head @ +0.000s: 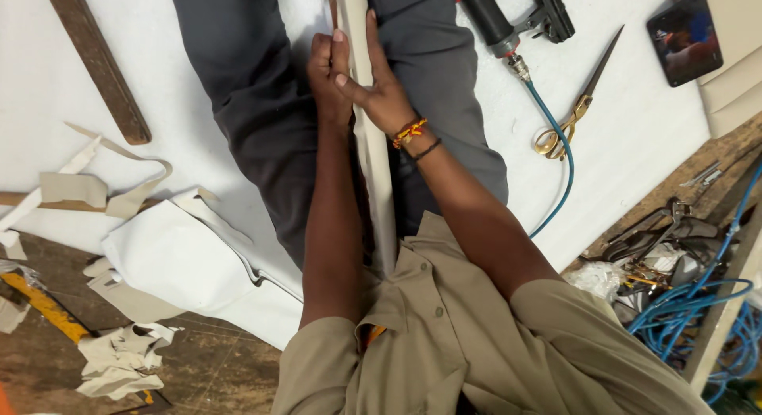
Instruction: The person wraps a long strip of fabric around a wooden frame and secures it using a pneumatic staple gun. They repeatedly pull the fabric taut and drive staples along the edge to attach it to the wood.
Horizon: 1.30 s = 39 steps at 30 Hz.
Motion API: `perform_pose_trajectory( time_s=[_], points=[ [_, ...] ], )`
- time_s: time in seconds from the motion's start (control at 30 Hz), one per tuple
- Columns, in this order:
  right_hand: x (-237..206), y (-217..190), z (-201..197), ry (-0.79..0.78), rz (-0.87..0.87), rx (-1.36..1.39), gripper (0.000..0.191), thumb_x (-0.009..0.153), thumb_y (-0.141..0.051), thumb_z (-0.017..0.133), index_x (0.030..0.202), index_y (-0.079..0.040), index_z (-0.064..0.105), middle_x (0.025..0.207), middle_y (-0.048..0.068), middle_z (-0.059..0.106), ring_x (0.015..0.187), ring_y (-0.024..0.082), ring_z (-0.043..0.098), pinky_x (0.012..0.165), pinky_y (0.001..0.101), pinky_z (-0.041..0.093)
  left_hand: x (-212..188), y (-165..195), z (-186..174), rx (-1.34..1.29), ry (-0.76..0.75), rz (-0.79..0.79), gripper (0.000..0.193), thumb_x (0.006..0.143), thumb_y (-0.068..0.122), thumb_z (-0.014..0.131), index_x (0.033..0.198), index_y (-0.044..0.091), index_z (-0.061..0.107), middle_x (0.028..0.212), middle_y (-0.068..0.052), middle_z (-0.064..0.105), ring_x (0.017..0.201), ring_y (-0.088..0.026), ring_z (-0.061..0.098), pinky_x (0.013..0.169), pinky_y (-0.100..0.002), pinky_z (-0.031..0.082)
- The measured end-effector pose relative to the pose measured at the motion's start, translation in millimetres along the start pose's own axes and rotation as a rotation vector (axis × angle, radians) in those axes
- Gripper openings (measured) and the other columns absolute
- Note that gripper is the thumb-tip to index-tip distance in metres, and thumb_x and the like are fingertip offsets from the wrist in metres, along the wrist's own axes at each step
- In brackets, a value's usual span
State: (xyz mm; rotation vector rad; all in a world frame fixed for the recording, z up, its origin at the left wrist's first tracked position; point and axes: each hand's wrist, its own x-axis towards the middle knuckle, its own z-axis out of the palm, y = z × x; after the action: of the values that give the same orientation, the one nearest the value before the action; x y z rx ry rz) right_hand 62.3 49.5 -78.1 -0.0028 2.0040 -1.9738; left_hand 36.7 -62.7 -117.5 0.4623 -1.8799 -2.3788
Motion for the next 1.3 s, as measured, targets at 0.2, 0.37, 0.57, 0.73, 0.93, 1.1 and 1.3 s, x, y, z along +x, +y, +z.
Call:
perform_pose_trajectory(
  time_s=[0.2, 0.37, 0.57, 0.73, 0.93, 1.1, 1.3],
  points=[
    [-2.6, -35.5, -0.5, -0.076, -0.103, -0.380, 0.085, 0.117, -0.022, 0.068, 0.167, -0.008, 0.001, 0.176, 0.013, 0.005, 0.167, 0.031, 0.018, 0.136, 0.0388, 0.026, -1.3, -1.0, -4.2, 0.079, 0.007, -0.023, 0.039, 0.109, 0.025, 0.059, 0.079, 0.004, 0.049, 0.082, 0.003, 0.042, 0.073, -0.007, 0.040, 0.067, -0.028, 0.038],
    [-23.2, -96.0, -67.1, 0.053, 0.017, -0.382, 0.045, 0.107, -0.021, 0.070, 0.143, -0.003, 0.048, 0.145, 0.016, 0.057, 0.114, 0.021, 0.071, 0.099, 0.0328, 0.057, 1.0, -5.6, -3.4, 0.089, 0.007, 0.116, 0.039, 0.112, 0.024, 0.060, 0.083, 0.003, 0.045, 0.085, 0.002, 0.041, 0.077, -0.009, 0.040, 0.073, -0.030, 0.040],
    [15.4, -60.9, -164.6, 0.424, -0.320, -1.202, 0.042, 0.096, -0.024, 0.094, 0.104, -0.001, 0.059, 0.105, 0.018, 0.062, 0.096, 0.036, 0.060, 0.082, 0.0465, 0.051, 1.3, -6.4, -1.1, 0.260, 0.022, 0.079, 0.033, 0.105, 0.030, 0.061, 0.098, 0.000, 0.070, 0.129, -0.011, 0.048, 0.117, -0.020, 0.051, 0.101, -0.032, 0.043],
    [14.1, -10.1, -173.1, 0.350, -0.270, -1.362, 0.060, 0.074, -0.022, 0.092, 0.112, 0.001, 0.051, 0.103, 0.024, 0.059, 0.090, 0.042, 0.057, 0.077, 0.0480, 0.049, 4.7, -5.5, 0.4, 0.306, 0.016, 0.031, 0.036, 0.105, 0.034, 0.062, 0.092, 0.001, 0.069, 0.139, -0.013, 0.049, 0.124, -0.023, 0.053, 0.105, -0.034, 0.045],
    [28.3, -25.1, -196.5, 0.274, -0.078, -1.222, 0.056, 0.079, -0.020, 0.088, 0.113, 0.003, 0.050, 0.096, 0.022, 0.069, 0.086, 0.044, 0.065, 0.074, 0.0508, 0.054, 4.2, -2.8, 3.0, 0.360, -0.019, 0.103, 0.040, 0.109, 0.033, 0.059, 0.085, 0.001, 0.064, 0.137, -0.014, 0.051, 0.127, -0.026, 0.050, 0.103, -0.036, 0.046],
    [12.9, -143.2, -207.8, 0.140, -0.099, -1.086, 0.028, 0.088, -0.014, 0.075, 0.101, 0.004, 0.058, 0.089, 0.019, 0.070, 0.078, 0.034, 0.071, 0.073, 0.0435, 0.057, 4.3, -6.1, 6.1, 0.339, 0.034, 0.051, 0.037, 0.103, 0.034, 0.059, 0.083, 0.003, 0.063, 0.133, -0.016, 0.048, 0.102, -0.025, 0.058, 0.089, -0.036, 0.049],
    [52.3, -255.7, -120.0, -0.553, -0.067, -1.179, 0.051, 0.082, -0.014, 0.074, 0.129, 0.002, 0.064, 0.083, 0.020, 0.068, 0.068, 0.031, 0.067, 0.058, 0.0411, 0.052, -0.2, -11.0, 10.3, 0.448, 0.127, 0.176, 0.038, 0.105, 0.031, 0.064, 0.080, 0.002, 0.065, 0.114, -0.015, 0.048, 0.104, -0.030, 0.053, 0.093, -0.040, 0.047]
  ],
)
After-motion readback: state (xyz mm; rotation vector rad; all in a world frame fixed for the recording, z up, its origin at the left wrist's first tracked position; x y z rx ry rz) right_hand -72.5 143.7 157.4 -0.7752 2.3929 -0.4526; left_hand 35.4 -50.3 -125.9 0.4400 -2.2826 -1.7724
